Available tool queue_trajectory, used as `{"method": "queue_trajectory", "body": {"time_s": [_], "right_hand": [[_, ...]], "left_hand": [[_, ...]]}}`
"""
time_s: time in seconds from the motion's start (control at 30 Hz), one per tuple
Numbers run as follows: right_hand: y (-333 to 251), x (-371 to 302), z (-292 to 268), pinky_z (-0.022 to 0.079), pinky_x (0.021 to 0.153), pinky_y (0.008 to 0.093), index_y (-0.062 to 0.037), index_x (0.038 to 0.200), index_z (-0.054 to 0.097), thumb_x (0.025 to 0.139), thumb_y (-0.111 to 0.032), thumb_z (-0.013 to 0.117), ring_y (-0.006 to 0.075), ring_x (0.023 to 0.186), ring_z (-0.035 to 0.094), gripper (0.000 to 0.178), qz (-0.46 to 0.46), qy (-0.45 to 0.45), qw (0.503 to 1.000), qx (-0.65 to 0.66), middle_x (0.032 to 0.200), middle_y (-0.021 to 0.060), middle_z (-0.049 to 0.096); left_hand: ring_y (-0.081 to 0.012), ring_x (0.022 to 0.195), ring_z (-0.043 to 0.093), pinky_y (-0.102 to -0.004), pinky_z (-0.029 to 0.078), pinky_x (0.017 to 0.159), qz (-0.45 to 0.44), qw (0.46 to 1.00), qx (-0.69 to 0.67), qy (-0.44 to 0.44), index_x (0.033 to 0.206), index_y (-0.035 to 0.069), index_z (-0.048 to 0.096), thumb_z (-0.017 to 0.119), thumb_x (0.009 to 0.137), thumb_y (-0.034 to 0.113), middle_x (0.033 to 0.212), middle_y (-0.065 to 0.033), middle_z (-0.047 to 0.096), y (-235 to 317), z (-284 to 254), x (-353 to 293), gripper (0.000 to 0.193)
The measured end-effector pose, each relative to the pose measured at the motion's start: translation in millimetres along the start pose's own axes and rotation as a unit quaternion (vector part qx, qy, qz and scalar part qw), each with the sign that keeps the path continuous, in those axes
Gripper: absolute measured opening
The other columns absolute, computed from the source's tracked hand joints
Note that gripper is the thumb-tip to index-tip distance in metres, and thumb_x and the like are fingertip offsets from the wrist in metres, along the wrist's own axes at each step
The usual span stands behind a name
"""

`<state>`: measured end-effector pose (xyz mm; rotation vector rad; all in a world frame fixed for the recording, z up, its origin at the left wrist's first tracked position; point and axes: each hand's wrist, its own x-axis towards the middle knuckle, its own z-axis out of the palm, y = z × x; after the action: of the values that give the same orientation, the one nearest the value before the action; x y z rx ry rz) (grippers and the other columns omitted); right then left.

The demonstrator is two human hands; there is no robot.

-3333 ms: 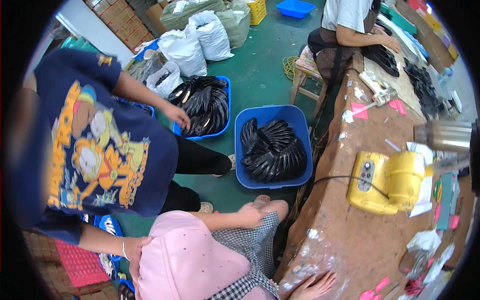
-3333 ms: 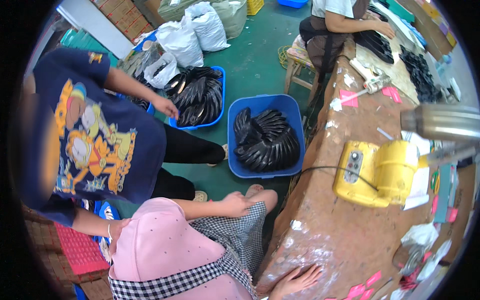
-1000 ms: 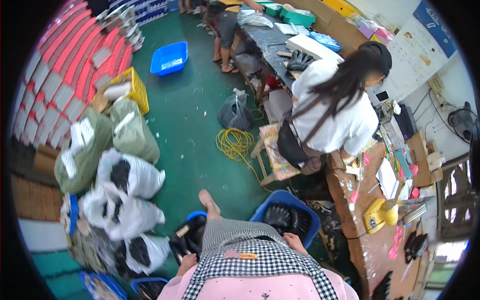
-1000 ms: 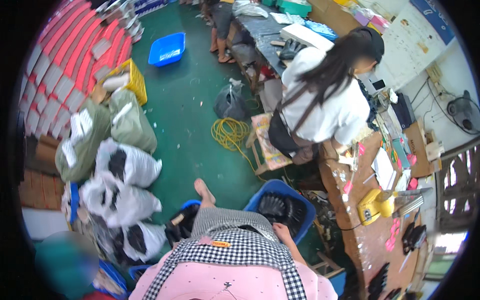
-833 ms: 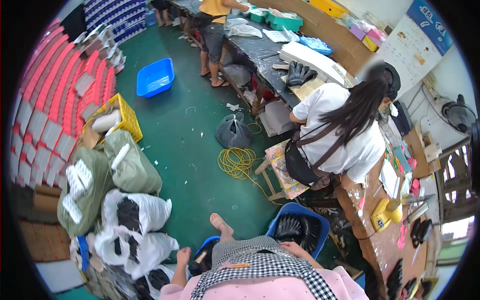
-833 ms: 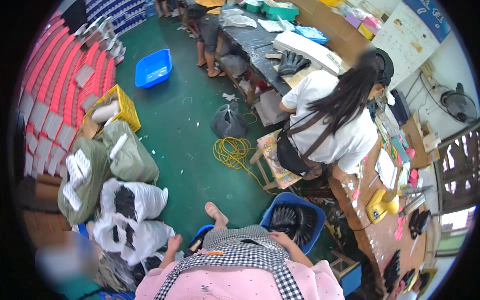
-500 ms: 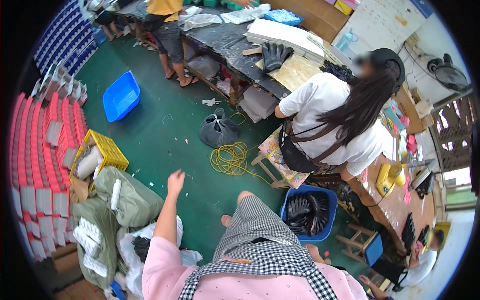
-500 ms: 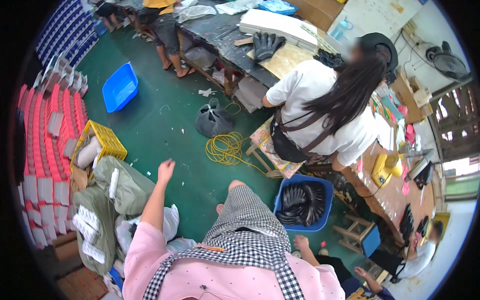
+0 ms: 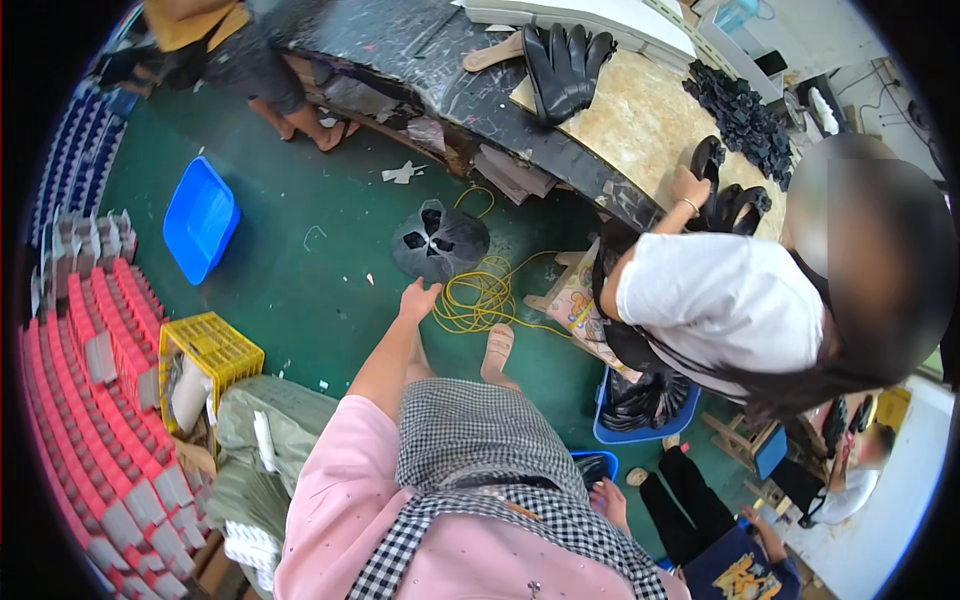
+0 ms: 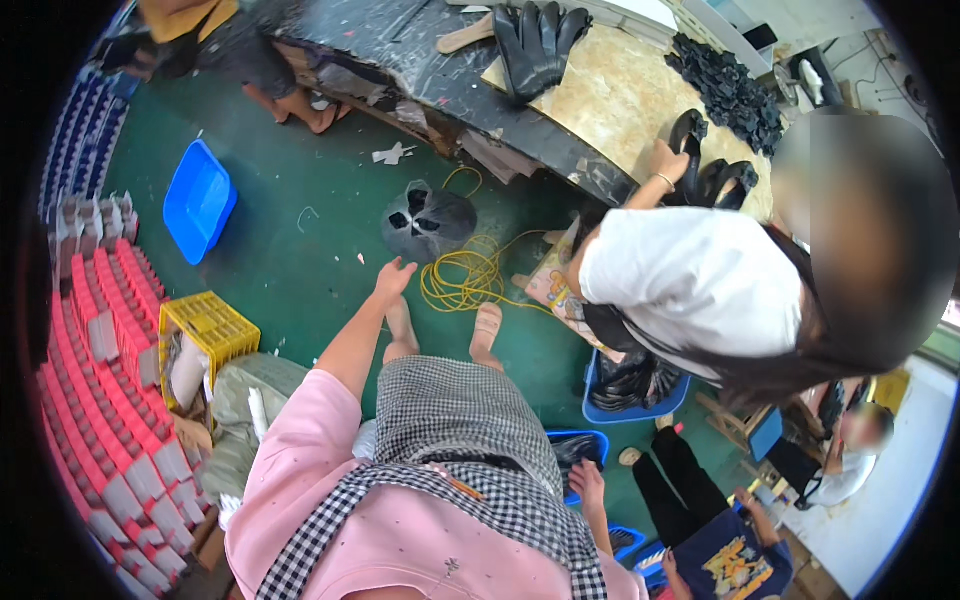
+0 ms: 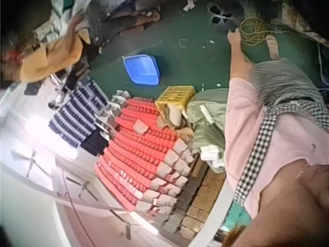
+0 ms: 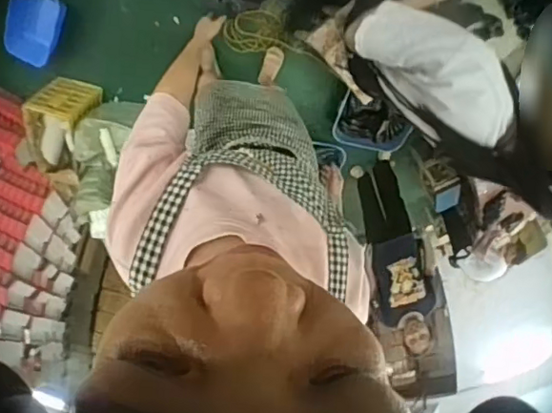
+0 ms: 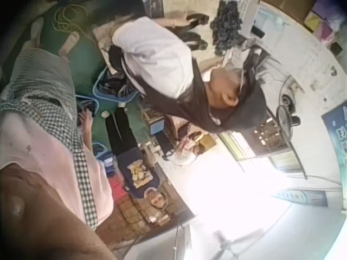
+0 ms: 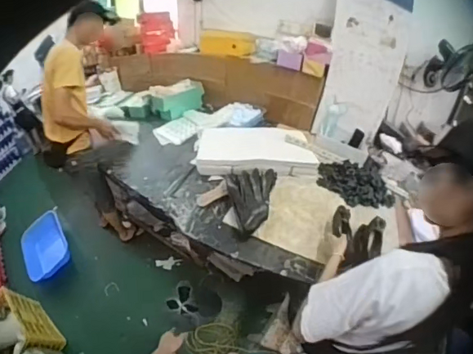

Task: Attaching decorative bows to women's flat shoes using glue in a manufacturing setting.

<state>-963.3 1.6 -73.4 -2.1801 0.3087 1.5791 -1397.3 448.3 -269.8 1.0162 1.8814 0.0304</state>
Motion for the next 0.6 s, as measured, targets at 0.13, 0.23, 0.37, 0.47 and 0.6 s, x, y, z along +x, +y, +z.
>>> {"method": "queue_trajectory", "body": {"time_s": [0.13, 0.23, 0.37, 0.47, 0.6], "right_hand": [[134, -63, 18, 0.046, 0.055, 0.0281, -0.0068, 0.108, 0.063, 0.094, -0.028, 0.057, 0.0132, 0.065, 0.058, 0.026, -0.263, 0.1, 0.943, -0.177, 0.081, 0.0032, 0.063], [161, -85, -16, 0.046, 0.055, 0.028, -0.0044, 0.108, 0.065, 0.093, -0.023, 0.057, 0.0152, 0.064, 0.058, 0.025, 0.063, 0.104, 0.971, 0.204, 0.081, 0.0041, 0.064], [254, -138, 2, 0.046, 0.055, 0.0279, -0.0049, 0.11, 0.065, 0.093, -0.024, 0.057, 0.015, 0.065, 0.058, 0.026, -0.02, 0.123, 0.992, 0.035, 0.082, 0.004, 0.065], [330, -139, 99, 0.046, 0.056, 0.0278, -0.0053, 0.111, 0.065, 0.093, -0.024, 0.057, 0.0148, 0.066, 0.059, 0.027, -0.116, 0.09, 0.986, -0.078, 0.083, 0.0039, 0.065], [458, -286, 289, 0.046, 0.056, 0.0277, -0.0059, 0.112, 0.065, 0.093, -0.025, 0.057, 0.0146, 0.066, 0.059, 0.028, -0.126, 0.147, 0.954, -0.227, 0.084, 0.0037, 0.065]], "left_hand": [[-0.0357, 0.126, 0.048, -0.0375, 0.037, 0.105, -0.041, 0.997, -0.064, -0.022, 0.137, -0.008, 0.04, 0.065, 0.076, 0.048, 0.133, -0.0283, 0.049, -4, 10, 99, 0.087], [-0.0348, 0.127, 0.047, -0.036, 0.036, 0.106, -0.065, 0.998, 0.01, 0.0, 0.137, -0.008, 0.04, 0.066, 0.075, 0.05, 0.135, -0.0274, 0.048, -37, -2, 185, 0.089], [-0.0328, 0.12, 0.053, -0.0357, 0.038, 0.102, 0.014, 0.994, 0.044, -0.101, 0.124, -0.009, 0.052, 0.066, 0.075, 0.053, 0.126, -0.0265, 0.056, -31, 73, 231, 0.08], [-0.0252, 0.103, 0.062, -0.0338, 0.047, 0.092, 0.047, 0.982, -0.143, -0.116, 0.119, 0.002, 0.061, 0.063, 0.085, 0.035, 0.117, -0.018, 0.063, -35, 35, 293, 0.048], [-0.0192, 0.08, 0.062, -0.0317, 0.052, 0.073, -0.077, 0.922, -0.378, -0.047, 0.106, 0.0, 0.066, 0.06, 0.089, 0.022, 0.095, -0.0089, 0.065, -56, 12, 213, 0.028]]}}
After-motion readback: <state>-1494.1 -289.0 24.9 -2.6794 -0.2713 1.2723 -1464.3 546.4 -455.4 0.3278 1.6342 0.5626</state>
